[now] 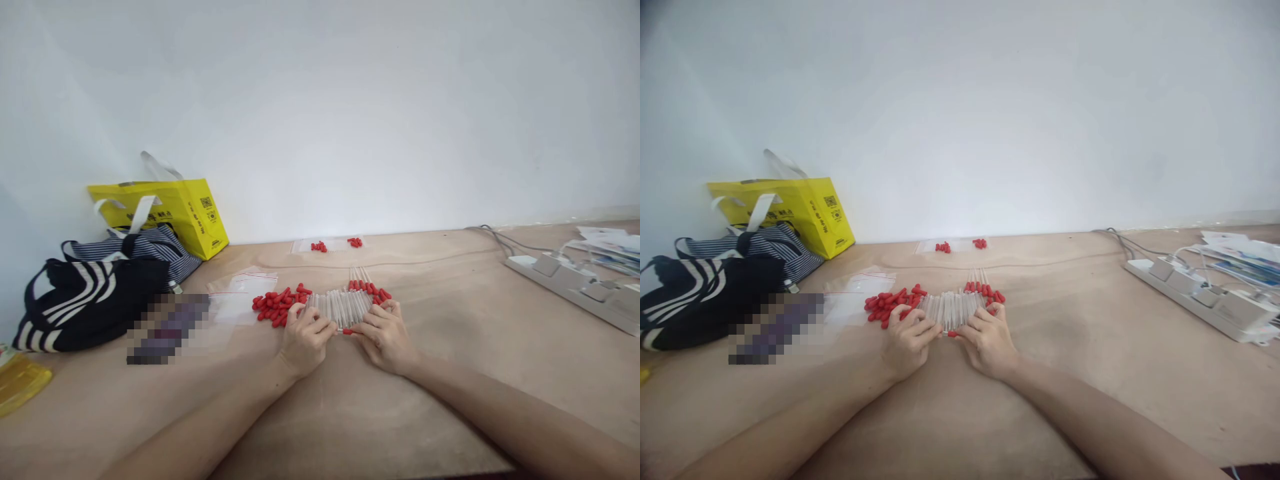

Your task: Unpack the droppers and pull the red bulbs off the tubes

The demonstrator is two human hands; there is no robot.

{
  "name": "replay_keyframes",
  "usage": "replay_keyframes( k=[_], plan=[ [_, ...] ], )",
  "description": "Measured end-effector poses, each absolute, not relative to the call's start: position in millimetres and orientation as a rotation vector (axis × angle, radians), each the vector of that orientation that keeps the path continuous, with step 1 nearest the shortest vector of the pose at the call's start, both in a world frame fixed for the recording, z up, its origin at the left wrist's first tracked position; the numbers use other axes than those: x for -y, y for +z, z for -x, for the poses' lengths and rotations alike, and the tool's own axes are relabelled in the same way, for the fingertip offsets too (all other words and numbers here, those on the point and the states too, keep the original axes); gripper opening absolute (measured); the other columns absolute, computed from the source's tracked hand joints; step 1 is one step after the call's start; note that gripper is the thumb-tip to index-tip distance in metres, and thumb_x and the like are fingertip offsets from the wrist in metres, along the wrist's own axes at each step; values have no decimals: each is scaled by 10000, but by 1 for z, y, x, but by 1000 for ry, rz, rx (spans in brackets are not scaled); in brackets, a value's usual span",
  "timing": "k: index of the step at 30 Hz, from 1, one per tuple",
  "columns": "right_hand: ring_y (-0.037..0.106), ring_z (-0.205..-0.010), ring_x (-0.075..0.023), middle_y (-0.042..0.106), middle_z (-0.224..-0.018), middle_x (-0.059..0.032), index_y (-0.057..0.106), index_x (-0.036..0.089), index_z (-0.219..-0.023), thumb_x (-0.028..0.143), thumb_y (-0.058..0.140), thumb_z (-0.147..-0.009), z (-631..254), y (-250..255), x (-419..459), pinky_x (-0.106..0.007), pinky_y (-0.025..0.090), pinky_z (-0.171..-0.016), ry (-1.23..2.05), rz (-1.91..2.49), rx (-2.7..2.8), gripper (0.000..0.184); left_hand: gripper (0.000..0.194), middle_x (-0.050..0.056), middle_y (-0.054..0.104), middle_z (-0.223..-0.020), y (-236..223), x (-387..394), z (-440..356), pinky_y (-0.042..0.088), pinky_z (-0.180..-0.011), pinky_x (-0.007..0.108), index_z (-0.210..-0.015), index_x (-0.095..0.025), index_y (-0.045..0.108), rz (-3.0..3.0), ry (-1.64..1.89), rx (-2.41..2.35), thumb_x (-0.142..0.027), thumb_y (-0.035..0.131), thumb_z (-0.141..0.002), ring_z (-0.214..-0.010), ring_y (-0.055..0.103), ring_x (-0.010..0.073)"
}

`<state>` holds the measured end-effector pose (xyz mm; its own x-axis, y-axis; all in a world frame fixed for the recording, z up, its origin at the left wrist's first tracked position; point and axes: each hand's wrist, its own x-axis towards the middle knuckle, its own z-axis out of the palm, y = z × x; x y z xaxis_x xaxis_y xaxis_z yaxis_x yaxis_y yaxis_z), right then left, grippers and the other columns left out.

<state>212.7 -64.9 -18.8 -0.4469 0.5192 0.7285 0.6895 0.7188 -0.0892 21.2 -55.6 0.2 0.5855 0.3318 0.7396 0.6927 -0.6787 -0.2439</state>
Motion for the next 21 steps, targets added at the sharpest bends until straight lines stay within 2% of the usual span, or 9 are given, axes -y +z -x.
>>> replay_keyframes(
  k=[8,12,17,21],
  plan=[
    [400,-647,-126,527,-593,6,586,179,-704,215,439,-810,-215,-16,68,-350,212,-781,-214,887,2178,184,153,-39,590,-548,1,56,-18,276,-788,382,-692,-199,585,2313,-933,801,-132,470,-768,-653,507,138],
    [433,-642,-127,525,-573,7,564,174,-655,224,432,-801,-229,-17,65,-342,222,-776,-225,1006,2081,203,165,-30,612,-577,4,55,-9,284,-751,373,-665,-190,579,2291,-997,912,-133,470,-776,-644,512,138],
    [499,-729,-142,605,-731,-9,626,234,-809,323,450,-824,-243,-15,52,-334,224,-778,-235,1149,1940,198,178,-4,645,-673,7,56,-10,308,-728,353,-719,-205,606,2349,-1093,1050,-197,457,-817,-717,534,156],
    [514,-760,-169,614,-727,-13,639,253,-817,389,463,-799,-255,-17,30,-349,222,-770,-218,1425,1689,223,192,25,659,-811,18,45,-10,384,-715,320,-843,-198,604,2538,-1136,1383,-197,413,-820,-782,558,171]
  ],
)
